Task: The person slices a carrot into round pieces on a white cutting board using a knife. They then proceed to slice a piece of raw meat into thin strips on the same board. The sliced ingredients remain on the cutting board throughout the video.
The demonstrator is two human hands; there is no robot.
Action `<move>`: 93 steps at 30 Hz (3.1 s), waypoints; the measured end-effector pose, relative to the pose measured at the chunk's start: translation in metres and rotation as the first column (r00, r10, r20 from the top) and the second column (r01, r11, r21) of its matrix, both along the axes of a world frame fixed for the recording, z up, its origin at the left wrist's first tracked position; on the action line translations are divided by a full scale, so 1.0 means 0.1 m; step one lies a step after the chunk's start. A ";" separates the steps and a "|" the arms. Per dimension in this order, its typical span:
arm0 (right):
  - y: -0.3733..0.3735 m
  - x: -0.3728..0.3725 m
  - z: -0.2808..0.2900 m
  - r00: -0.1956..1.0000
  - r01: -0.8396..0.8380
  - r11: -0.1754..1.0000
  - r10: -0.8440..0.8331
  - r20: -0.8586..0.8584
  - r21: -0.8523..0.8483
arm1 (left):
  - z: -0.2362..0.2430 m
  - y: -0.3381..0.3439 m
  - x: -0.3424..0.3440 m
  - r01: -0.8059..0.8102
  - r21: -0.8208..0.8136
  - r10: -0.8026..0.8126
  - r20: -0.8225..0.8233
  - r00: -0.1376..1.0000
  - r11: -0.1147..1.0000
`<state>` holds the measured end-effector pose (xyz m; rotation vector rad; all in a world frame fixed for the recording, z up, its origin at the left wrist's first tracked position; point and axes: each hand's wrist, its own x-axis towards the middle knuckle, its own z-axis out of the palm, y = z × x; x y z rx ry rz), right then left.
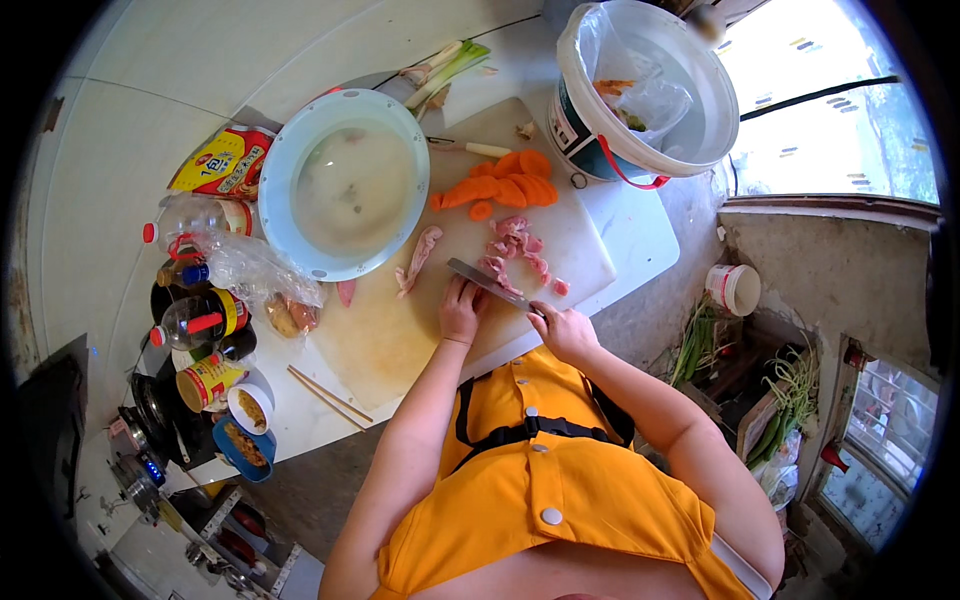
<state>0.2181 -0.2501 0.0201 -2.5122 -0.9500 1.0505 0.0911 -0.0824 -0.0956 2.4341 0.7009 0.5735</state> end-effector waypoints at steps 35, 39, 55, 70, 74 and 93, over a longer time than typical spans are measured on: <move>0.22 -0.12 0.12 0.996 0.060 0.996 -0.056 -0.071 0.061 | 0.05 0.04 -0.02 0.054 -0.071 -0.053 0.008 0.999 0.996; 0.48 -0.13 0.05 0.998 0.065 0.989 -0.061 -0.031 0.130 | 0.10 0.03 0.00 0.049 -0.029 -0.047 0.044 0.998 0.998; 0.02 -0.04 0.01 1.000 0.026 0.999 -0.025 -0.015 0.038 | 0.07 -0.01 -0.02 0.029 -0.064 -0.029 0.006 1.000 0.998; 0.08 0.07 0.30 0.993 0.051 0.996 -0.043 -0.109 0.072 | 0.27 0.02 0.01 0.077 -0.058 -0.071 0.108 0.992 0.995; 0.03 0.00 0.42 0.993 0.017 1.000 -0.015 -0.113 0.021 | 0.23 0.01 -0.01 0.058 -0.011 -0.057 0.065 0.996 0.998; 0.24 -0.13 0.11 0.994 0.038 0.999 -0.034 -0.102 0.033 | 0.07 -0.01 -0.07 0.022 -0.017 -0.021 0.040 0.999 1.000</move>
